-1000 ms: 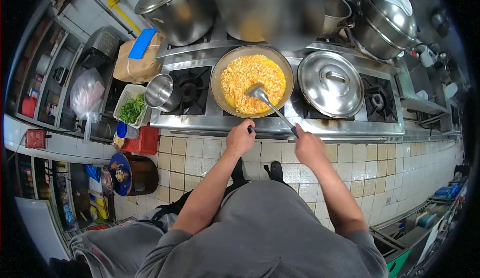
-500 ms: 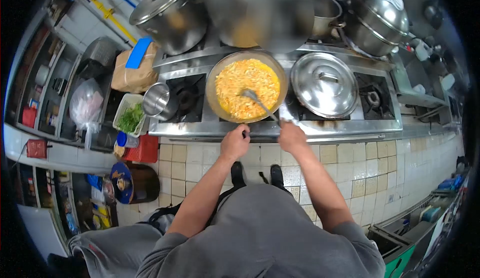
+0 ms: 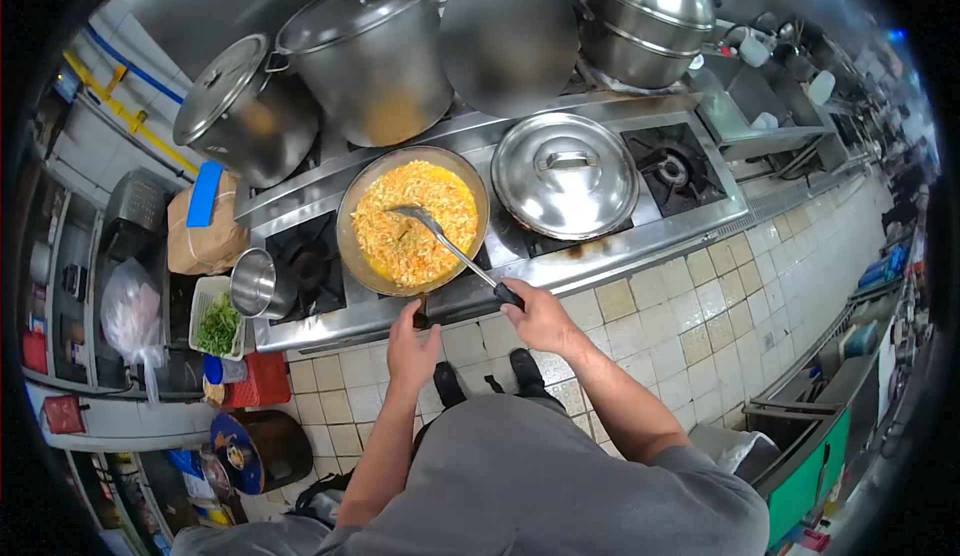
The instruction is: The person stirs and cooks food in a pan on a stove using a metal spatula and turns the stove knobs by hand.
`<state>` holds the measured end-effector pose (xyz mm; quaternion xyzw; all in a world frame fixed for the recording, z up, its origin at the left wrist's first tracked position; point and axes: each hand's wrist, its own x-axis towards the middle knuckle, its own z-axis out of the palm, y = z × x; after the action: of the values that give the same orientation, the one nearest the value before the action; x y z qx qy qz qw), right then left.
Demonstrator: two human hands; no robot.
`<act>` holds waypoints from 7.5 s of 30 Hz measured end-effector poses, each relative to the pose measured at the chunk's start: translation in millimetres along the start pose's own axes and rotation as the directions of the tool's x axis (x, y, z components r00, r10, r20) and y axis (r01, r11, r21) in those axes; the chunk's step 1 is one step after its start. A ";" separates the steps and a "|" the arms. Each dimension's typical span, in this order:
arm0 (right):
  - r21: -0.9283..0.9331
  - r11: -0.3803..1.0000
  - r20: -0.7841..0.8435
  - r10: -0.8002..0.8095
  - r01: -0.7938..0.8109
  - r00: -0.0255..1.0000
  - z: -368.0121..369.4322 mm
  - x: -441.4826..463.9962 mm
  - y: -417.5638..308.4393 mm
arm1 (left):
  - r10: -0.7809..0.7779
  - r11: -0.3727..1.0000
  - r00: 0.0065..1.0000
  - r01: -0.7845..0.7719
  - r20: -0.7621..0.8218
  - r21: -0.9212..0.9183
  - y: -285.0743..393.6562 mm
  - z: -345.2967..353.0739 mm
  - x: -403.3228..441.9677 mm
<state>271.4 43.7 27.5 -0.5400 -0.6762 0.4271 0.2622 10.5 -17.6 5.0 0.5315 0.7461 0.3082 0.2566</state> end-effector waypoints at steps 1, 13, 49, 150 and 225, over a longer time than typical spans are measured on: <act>-0.005 1.000 -0.010 0.010 -0.010 1.000 -0.5 -0.8 2.0 | 0.011 0.999 0.996 -0.008 -0.085 0.037 -5.1 -0.6 -4.4; -0.333 0.943 -0.090 -0.003 -0.027 0.996 23.7 38.9 8.4 | 0.300 0.950 0.934 -0.273 -0.194 0.153 -20.7 5.2 14.2; -0.520 0.854 0.019 0.011 0.001 1.000 -45.2 128.5 11.7 | 0.247 0.969 0.951 -0.239 -0.184 0.065 -18.3 5.0 13.1; 0.489 0.675 0.242 0.502 -0.552 0.830 40.6 71.6 -15.4 | -0.249 -0.085 0.384 0.906 0.889 -0.415 -62.1 -1.2 51.4; -0.338 0.939 -0.100 -0.107 0.068 0.989 12.2 12.5 -86.6 | -0.285 0.145 0.555 0.831 0.782 -0.537 -72.1 -5.1 50.4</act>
<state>214.1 47.6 94.6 -0.5699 -0.7457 0.2620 0.2248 -54.1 11.7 -47.2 0.0305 0.5105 0.3691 0.7760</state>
